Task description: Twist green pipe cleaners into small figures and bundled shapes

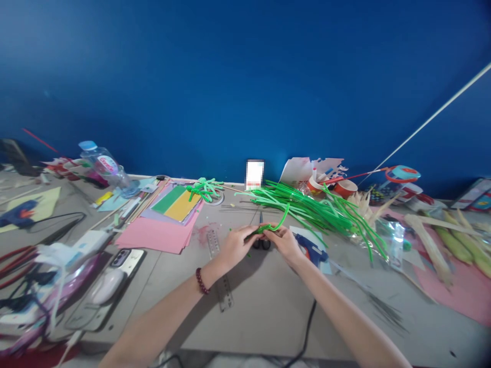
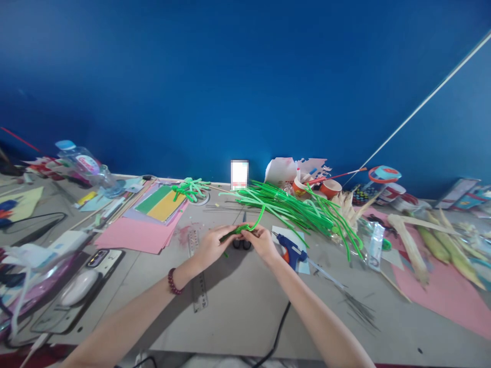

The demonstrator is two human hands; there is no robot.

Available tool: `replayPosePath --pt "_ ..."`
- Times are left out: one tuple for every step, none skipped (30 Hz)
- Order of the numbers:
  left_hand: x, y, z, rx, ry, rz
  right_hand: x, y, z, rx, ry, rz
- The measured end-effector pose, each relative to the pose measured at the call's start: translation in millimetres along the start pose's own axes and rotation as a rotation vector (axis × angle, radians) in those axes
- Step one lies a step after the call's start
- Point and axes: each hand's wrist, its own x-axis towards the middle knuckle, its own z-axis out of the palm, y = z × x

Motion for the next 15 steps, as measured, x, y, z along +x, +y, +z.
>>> replayPosePath --pt "1.3 0.7 0.6 -0.083 -0.01 -0.048 -0.5 0.1 1.1 0.001 -0.013 0.0" --pt "2.5 0.7 1.5 -0.163 -0.016 -0.103 -1.1 0.0 2.1 0.006 -0.018 0.0" --pt "3.6 0.0 2.7 -0.241 -0.019 -0.16 -1.9 -0.4 3.1 0.014 -0.016 0.001" --pt "4.5 -1.3 3.9 -0.317 -0.024 -0.216 -2.7 -1.2 3.8 0.022 -0.008 0.003" --pt "5.2 -3.0 5.2 -0.385 -0.028 -0.264 -3.5 -2.3 4.4 0.029 0.004 0.007" --pt "5.7 -4.6 6.3 -0.44 -0.027 -0.305 -4.3 -3.8 4.8 0.038 0.016 0.011" --pt "5.9 -6.0 7.2 -0.478 -0.02 -0.337 -5.0 -5.5 4.9 0.049 0.026 0.013" --pt "6.1 -6.9 7.7 -0.497 -0.008 -0.36 -5.5 -7.4 4.8 0.06 0.035 0.011" --pt "6.2 -7.2 7.8 -0.501 0.004 -0.374 -5.8 -9.3 4.6 0.068 0.043 0.004" --pt "6.3 -7.0 7.6 -0.494 0.018 -0.384 -5.8 -11.0 4.2 0.075 0.05 -0.007" --pt "6.3 -6.3 7.1 -0.482 0.031 -0.391 -5.7 -12.6 3.9 0.081 0.056 -0.019" --pt "6.2 -5.3 6.6 -0.468 0.045 -0.396 -5.5 -13.9 3.7 0.084 0.061 -0.029" --pt "6.1 -4.3 6.1 -0.457 0.058 -0.399 -5.3 -15.0 3.6 0.087 0.06 -0.032" --pt "5.9 -3.2 5.6 -0.451 0.071 -0.401 -5.3 -15.8 3.8 0.095 0.051 -0.028" --pt "5.4 -2.2 5.2 -0.445 0.084 -0.4 -5.5 -16.5 4.3 0.109 0.04 -0.021"
